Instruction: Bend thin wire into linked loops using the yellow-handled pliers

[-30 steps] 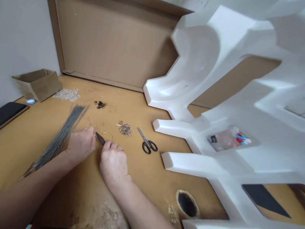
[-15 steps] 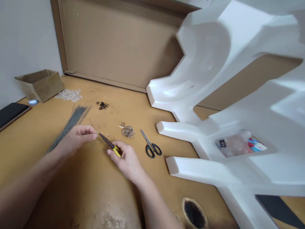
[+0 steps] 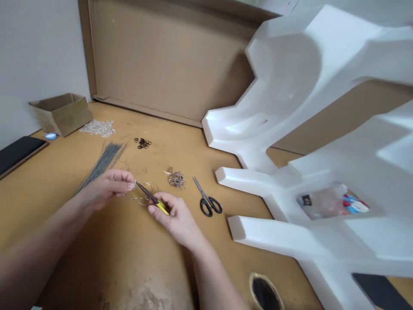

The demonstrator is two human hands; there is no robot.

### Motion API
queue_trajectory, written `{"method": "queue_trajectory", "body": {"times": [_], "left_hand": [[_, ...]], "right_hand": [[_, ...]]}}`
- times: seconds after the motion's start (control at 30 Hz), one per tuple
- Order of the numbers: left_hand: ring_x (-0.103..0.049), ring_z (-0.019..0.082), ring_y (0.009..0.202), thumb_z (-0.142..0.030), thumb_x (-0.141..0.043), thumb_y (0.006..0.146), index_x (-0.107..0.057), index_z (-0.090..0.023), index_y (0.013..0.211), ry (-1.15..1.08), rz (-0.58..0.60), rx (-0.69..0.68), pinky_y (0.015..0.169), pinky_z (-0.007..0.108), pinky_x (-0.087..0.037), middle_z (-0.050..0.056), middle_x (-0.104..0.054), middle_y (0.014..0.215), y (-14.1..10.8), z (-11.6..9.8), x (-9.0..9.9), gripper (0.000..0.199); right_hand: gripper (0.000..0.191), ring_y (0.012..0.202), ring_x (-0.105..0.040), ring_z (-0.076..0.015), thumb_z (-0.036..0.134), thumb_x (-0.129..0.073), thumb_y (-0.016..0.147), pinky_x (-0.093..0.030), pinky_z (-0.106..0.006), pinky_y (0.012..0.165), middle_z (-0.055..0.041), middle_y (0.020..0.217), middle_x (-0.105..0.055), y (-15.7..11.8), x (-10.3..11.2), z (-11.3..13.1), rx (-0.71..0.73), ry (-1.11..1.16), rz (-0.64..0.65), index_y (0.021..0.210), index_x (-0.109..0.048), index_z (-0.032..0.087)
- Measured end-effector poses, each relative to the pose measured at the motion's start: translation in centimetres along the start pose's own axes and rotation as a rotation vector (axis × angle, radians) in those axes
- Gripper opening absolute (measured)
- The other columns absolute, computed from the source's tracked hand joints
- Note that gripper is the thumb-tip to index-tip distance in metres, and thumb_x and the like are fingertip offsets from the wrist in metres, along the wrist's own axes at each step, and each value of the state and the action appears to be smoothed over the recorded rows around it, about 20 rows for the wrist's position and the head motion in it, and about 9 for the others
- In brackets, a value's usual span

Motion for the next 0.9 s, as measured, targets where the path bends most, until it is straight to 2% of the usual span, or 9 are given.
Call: {"method": "queue_trajectory", "body": {"times": [0.23,0.67,0.9], "left_hand": [[-0.026,0.003,0.038,-0.026,-0.063,0.048,-0.051,-0.014,0.052,-0.017,0.057,0.032,0.043,0.022,-0.013,-0.008,-0.038,0.04,-0.07,-0.05,-0.46,0.018],[-0.028,0.003,0.04,-0.023,-0.063,0.048,-0.054,-0.014,0.052,-0.031,0.159,0.066,0.043,0.021,-0.018,-0.006,-0.042,0.043,-0.46,-0.07,-0.89,0.013],[-0.029,0.003,0.04,-0.023,-0.062,0.048,-0.054,-0.014,0.052,-0.013,0.168,0.057,0.043,0.021,-0.018,-0.005,-0.044,0.044,-0.44,-0.03,-0.95,0.013]], "right_hand": [[0.019,0.066,-0.046,-0.0115,0.035,-0.054,0.075,-0.038,-0.023,0.062,0.0013,0.07,-0.051,0.05,0.02,0.1,-0.001,-0.003,0.013,0.078,-0.054,0.017],[0.022,0.067,-0.047,-0.0117,0.039,-0.055,0.073,-0.038,-0.024,0.063,0.0008,0.072,-0.052,-0.03,0.18,-0.04,0.03,-0.01,0.065,0.078,-0.056,0.018],[0.024,0.065,-0.047,-0.0116,0.041,-0.055,0.073,-0.038,-0.023,0.061,0.0009,0.07,-0.052,-0.07,0.13,0.0,0.037,-0.032,0.068,0.077,-0.056,0.017]]}}
Point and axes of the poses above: each hand's wrist, its own y-axis towards the middle knuckle, its own x-axis out of the back of the hand, z = x × y, the point moved 8 cm from there along y, towards the middle knuckle
